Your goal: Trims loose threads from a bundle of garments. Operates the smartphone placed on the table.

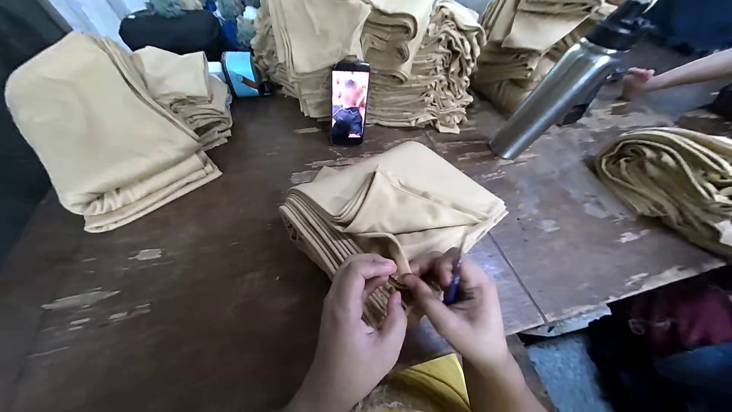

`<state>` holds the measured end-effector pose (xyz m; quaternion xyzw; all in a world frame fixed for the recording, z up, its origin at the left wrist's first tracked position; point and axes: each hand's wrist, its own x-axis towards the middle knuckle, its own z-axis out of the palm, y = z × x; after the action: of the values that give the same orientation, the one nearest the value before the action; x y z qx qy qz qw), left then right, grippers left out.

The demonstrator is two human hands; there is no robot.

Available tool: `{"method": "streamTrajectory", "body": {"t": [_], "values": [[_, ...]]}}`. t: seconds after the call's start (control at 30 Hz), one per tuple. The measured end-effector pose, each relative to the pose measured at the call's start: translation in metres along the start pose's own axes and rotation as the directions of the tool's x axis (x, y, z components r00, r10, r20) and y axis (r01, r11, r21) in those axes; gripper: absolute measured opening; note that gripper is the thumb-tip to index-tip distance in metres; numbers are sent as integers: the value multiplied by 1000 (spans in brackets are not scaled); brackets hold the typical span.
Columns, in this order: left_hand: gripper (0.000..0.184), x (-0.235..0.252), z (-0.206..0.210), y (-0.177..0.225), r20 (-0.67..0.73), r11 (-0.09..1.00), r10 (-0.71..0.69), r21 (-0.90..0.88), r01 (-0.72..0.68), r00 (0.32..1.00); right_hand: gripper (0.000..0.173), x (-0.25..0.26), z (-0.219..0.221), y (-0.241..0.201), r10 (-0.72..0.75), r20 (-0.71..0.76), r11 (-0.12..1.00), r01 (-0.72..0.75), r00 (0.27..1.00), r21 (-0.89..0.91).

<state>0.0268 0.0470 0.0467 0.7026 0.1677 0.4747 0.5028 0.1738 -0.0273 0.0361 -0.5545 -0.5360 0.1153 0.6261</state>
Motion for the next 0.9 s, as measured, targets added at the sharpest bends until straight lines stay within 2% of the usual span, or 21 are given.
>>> {"method": "streamTrajectory", "body": {"t": [0.13,0.23,0.37,0.5,0.6,0.67,0.7,0.77,0.83,0.9], "values": [[47,0,4,0,74,989,-63,142,52,995,17,1,-7,2,66,-5,906,-58,998,419],[42,2,7,1,98,992,-61,121,49,993,17,-1,-9,5,82,15,876,-79,997,476],[30,4,13,-2,18,999,-34,25,34,999,17,-4,-8,2,41,8,910,-41,999,414],[20,2,9,5,30,994,-66,91,63,997,16,-8,-7,-1,-8,-19,961,13,1000,278],[21,-2,6,9,48,983,-79,170,70,996,11,-19,-10,-4,-62,11,996,61,998,72],[22,-4,4,10,51,973,-83,222,70,995,31,-29,-17,-7,-34,116,999,34,993,4],[22,-4,4,10,50,967,-79,246,64,996,40,-34,-21,-8,-8,188,999,0,982,42],[23,-5,3,11,43,953,-58,299,43,997,46,-46,-26,-6,52,369,958,-151,928,245],[22,-5,4,12,26,939,-26,343,16,999,43,-57,-27,-1,99,539,814,-379,836,439],[21,-5,5,12,17,935,-7,354,0,1000,40,-64,-25,3,130,647,601,-579,751,551]]}}
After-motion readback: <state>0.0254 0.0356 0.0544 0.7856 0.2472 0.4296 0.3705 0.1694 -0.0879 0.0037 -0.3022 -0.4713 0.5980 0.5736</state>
